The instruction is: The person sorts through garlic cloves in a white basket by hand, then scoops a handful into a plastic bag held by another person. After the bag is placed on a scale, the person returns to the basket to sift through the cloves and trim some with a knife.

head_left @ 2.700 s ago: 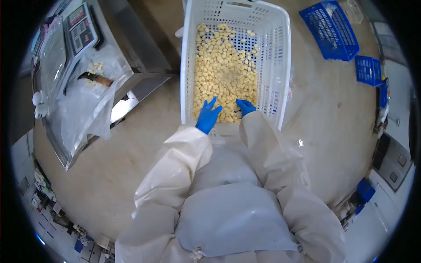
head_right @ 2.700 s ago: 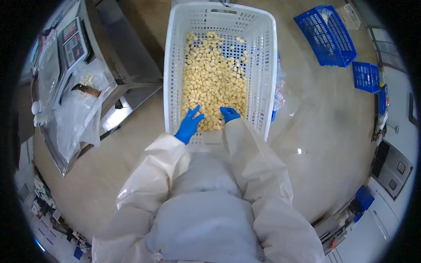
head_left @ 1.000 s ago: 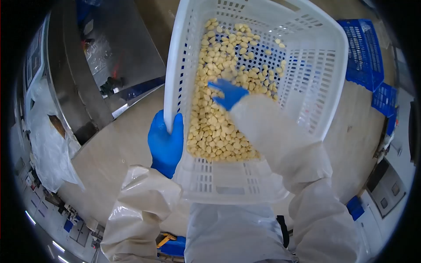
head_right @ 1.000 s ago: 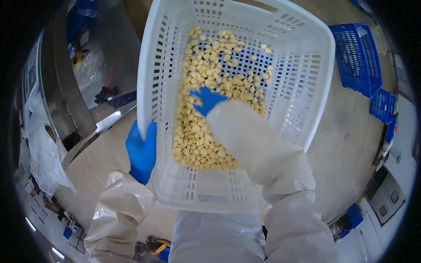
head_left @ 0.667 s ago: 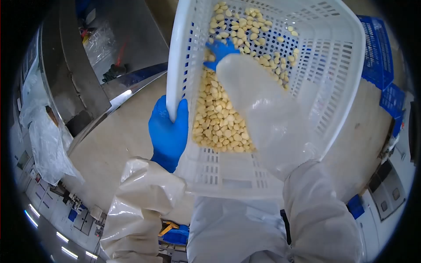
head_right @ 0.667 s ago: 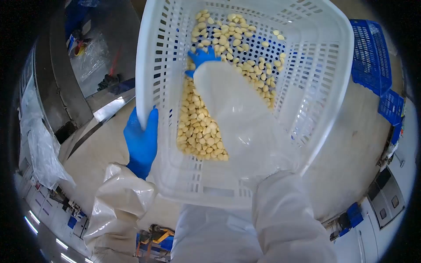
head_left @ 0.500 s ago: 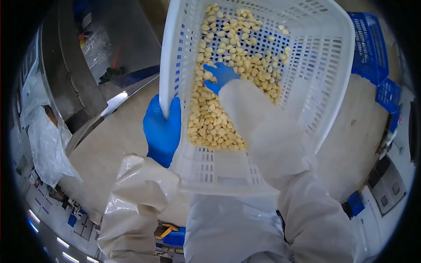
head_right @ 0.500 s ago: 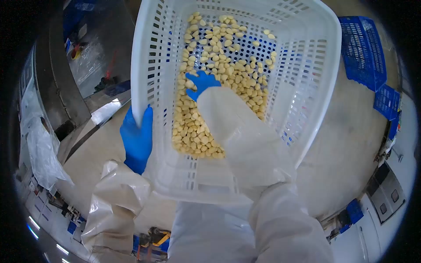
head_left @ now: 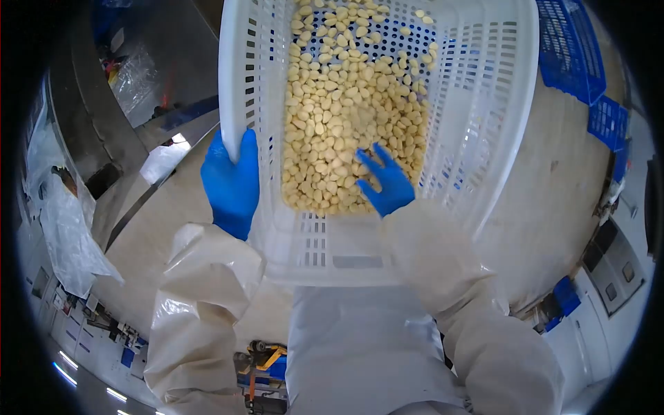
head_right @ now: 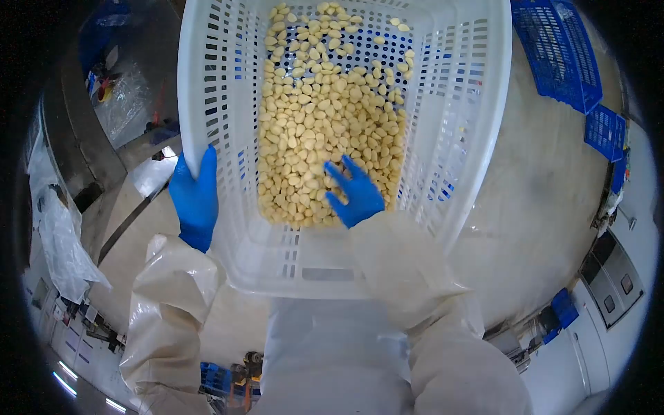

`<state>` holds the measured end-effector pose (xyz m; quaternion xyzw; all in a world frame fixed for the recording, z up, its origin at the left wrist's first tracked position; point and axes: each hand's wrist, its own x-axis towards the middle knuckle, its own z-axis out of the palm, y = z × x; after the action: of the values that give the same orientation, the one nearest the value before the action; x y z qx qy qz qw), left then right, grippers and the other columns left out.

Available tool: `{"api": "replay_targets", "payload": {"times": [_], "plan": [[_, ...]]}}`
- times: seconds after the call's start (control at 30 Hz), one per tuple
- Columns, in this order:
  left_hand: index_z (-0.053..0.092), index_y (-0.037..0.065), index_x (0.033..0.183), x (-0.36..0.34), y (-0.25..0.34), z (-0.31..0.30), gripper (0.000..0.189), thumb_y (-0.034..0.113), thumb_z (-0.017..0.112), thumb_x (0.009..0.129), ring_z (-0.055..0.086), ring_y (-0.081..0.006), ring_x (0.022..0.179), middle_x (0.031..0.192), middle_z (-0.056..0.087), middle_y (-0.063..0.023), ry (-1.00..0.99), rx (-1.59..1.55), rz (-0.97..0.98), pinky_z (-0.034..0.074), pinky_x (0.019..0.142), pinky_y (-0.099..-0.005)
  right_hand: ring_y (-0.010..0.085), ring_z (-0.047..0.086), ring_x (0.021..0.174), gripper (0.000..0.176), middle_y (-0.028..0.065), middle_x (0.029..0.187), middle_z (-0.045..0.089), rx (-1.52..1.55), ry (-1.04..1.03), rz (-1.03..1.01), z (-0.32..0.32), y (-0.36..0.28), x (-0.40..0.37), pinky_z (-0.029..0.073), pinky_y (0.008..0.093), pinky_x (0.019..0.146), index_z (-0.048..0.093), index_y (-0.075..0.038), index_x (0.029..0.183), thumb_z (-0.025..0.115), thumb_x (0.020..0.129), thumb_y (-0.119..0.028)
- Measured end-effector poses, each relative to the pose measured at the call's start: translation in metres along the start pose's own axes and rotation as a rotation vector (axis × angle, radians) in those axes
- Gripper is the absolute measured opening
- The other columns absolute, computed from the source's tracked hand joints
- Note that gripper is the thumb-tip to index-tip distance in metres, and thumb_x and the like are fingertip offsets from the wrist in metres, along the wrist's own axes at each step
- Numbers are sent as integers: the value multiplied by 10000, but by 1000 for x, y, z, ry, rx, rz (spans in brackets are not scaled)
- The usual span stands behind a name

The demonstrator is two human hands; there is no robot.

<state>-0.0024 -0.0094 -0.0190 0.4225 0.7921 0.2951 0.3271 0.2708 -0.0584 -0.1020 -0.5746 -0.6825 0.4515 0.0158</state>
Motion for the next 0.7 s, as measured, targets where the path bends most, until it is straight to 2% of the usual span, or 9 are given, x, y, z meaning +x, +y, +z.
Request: {"api": "replay_targets", "payload": {"times": [0.1, 0.17, 0.27, 0.3, 0.4, 0.5, 0.6, 0.7], "plan": [[584, -42, 1095, -1, 4, 1, 335, 206, 593, 870, 647, -228, 797, 888, 662, -173, 9, -20, -38, 491, 715, -344, 386, 366, 1274, 643, 230, 1400, 351, -14, 359, 191, -4, 40, 15, 334, 451, 1028, 408, -149, 1372, 667, 802, -295], [590, -41, 1082, -1, 8, 0, 327, 206, 595, 868, 646, -226, 794, 884, 662, -171, 4, 21, -44, 490, 709, -343, 401, 356, 1264, 719, 272, 1379, 348, -39, 538, 348, 20, 89, 38, 317, 454, 1034, 382, -144, 1386, 688, 765, -336], [593, -39, 1071, 0, 2, -1, 317, 204, 597, 866, 645, -218, 789, 879, 661, -171, -6, 2, -50, 490, 700, -340, 391, 357, 1266, 744, 241, 1383, 365, -94, 535, 533, 35, 85, 63, 306, 461, 1038, 390, -142, 1383, 690, 745, -379], [594, -38, 1068, 0, -1, 0, 314, 202, 597, 866, 645, -214, 787, 878, 661, -171, -10, -20, -53, 489, 697, -338, 378, 362, 1267, 732, 215, 1387, 377, 2, 477, 486, 37, 78, 67, 306, 457, 1041, 407, -145, 1376, 675, 745, -401], [588, -40, 1083, 0, -1, -1, 321, 196, 597, 865, 642, -201, 795, 888, 661, -166, -27, -24, -64, 490, 703, -332, 368, 434, 1218, 683, 200, 1371, 397, -115, 252, 249, 57, 61, 63, 363, 450, 1009, 437, -191, 1356, 676, 755, -411], [581, -41, 1105, 0, 5, 0, 330, 188, 596, 867, 640, -194, 803, 900, 662, -161, 7, -19, -1, 492, 712, -331, 351, 423, 1232, 616, 191, 1392, 368, 162, 112, 248, 30, 31, 62, 362, 432, 1018, 457, -229, 1343, 667, 785, -386], [578, -40, 1119, 0, 3, 0, 335, 182, 596, 868, 640, -196, 809, 909, 663, -158, -11, -60, -43, 494, 719, -331, 348, 379, 1269, 605, 200, 1415, 330, 74, 255, 167, 7, 36, 96, 349, 422, 1031, 443, -243, 1355, 662, 804, -367], [573, -40, 1131, 0, 0, 0, 344, 182, 596, 870, 639, -194, 810, 915, 664, -158, -11, -66, -65, 494, 719, -330, 377, 316, 1304, 662, 201, 1418, 324, -147, 398, 103, -7, 54, 156, 342, 440, 1036, 435, -252, 1361, 675, 772, -436]]}}
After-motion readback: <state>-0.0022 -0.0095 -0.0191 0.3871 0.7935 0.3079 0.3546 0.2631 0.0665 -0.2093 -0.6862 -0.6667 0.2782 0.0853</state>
